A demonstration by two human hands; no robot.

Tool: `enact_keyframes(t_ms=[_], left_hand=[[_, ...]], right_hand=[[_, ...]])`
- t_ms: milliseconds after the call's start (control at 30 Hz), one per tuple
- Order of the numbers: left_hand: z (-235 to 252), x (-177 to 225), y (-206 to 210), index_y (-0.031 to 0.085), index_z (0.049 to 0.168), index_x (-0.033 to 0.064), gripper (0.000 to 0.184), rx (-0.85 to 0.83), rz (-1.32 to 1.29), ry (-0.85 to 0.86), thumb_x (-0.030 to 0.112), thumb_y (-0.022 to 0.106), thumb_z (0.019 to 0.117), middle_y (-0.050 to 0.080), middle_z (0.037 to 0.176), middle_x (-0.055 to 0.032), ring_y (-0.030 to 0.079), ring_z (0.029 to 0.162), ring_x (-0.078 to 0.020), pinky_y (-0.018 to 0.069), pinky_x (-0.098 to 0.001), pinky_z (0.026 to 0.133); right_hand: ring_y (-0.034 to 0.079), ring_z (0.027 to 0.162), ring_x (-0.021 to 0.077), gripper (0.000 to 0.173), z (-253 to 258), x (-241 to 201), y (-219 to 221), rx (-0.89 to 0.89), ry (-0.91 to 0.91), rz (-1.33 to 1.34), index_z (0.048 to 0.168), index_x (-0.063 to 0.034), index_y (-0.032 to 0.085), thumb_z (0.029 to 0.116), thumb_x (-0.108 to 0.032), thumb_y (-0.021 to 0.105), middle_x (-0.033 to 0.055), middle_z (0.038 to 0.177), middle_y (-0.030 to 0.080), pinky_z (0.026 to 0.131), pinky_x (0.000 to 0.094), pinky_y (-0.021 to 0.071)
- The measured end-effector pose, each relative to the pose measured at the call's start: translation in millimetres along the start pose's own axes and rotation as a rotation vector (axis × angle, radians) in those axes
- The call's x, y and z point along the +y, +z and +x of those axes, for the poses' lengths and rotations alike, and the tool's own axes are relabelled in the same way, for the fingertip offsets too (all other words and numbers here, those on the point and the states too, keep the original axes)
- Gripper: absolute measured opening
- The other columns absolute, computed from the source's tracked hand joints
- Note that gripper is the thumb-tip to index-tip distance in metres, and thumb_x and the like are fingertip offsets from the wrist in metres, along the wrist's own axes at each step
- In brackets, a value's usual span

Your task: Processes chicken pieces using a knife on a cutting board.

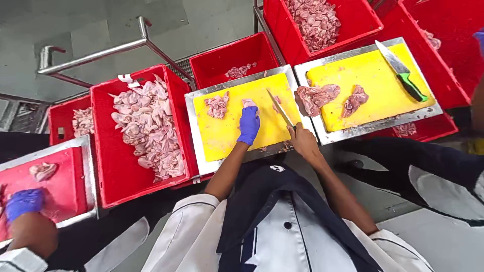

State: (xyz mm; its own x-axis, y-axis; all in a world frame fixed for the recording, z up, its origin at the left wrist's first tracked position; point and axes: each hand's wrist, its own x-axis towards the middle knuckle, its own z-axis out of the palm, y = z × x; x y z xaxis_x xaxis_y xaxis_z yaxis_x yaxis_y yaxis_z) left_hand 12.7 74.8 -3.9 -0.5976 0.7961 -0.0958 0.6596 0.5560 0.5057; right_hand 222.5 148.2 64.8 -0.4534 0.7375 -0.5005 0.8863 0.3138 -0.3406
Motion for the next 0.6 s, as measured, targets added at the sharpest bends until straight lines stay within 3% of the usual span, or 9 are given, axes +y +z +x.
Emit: enact_keyframes(t_ms=[100, 233, 400, 500, 600], left_hand=[[17.3, -4.0, -28.4, 0.071, 0.12, 0.0042, 0.029, 0.025, -0.196, -0.134, 0.009, 0.069, 0.0919, 0.073, 0.117, -0.0185, 0.07, 0.112, -0.0347, 0.0549, -0.0554, 0.098], [26.4, -21.5, -82.1, 0.071, 0.122, 0.0064, 0.028, 0.091, -0.486, -0.198, 0.016, 0.071, 0.0963, 0.073, 0.109, -0.017, 0.072, 0.097, -0.0304, 0.0578, -0.0537, 0.089], [39.9, -16.0, -112.6, 0.07, 0.117, 0.0027, 0.024, 0.055, -0.73, 0.105, 0.006, 0.072, 0.0941, 0.073, 0.106, -0.0129, 0.072, 0.088, -0.0202, 0.0615, -0.0408, 0.082], [39.2, -12.2, -105.9, 0.073, 0.116, 0.0026, 0.023, -0.119, -0.628, 0.346, -0.001, 0.065, 0.0952, 0.074, 0.116, -0.0114, 0.071, 0.106, -0.02, 0.058, -0.0412, 0.098], [29.5, -47.5, -64.8, 0.076, 0.117, 0.0107, 0.036, -0.304, -0.241, 0.377, -0.005, 0.05, 0.0974, 0.071, 0.129, -0.0091, 0.063, 0.125, -0.0266, 0.0468, -0.0487, 0.111]], right_hand=[[0.071, 0.093, 0.0422, 0.062, 8.0, -9.5, -14.5, 0.128, -0.027, 0.035, 0.129, 0.0026, 0.055, 0.1099, -0.052, 0.032, 0.0225, 0.092, 0.07, 0.081, 0.0577, 0.0548], [0.069, 0.102, 0.0449, 0.063, 3.2, -7.0, -11.1, -0.068, -0.044, -0.029, 0.128, 0.0031, 0.057, 0.1094, -0.053, 0.035, 0.0264, 0.104, 0.069, 0.086, 0.0615, 0.0535], [0.067, 0.108, 0.0461, 0.064, 12.9, 10.7, 8.0, -0.088, 0.045, -0.007, 0.129, 0.0048, 0.057, 0.1095, -0.052, 0.037, 0.0287, 0.112, 0.068, 0.09, 0.0625, 0.0527], [0.068, 0.109, 0.0453, 0.067, 19.1, 16.3, 5.9, -0.032, 0.11, 0.009, 0.131, 0.0056, 0.056, 0.1093, -0.054, 0.035, 0.0291, 0.112, 0.068, 0.09, 0.0619, 0.0529], [0.068, 0.108, 0.0433, 0.066, 17.6, 19.0, 6.5, -0.021, 0.147, 0.006, 0.131, 0.0036, 0.057, 0.1091, -0.055, 0.034, 0.027, 0.111, 0.069, 0.09, 0.0605, 0.0534]])
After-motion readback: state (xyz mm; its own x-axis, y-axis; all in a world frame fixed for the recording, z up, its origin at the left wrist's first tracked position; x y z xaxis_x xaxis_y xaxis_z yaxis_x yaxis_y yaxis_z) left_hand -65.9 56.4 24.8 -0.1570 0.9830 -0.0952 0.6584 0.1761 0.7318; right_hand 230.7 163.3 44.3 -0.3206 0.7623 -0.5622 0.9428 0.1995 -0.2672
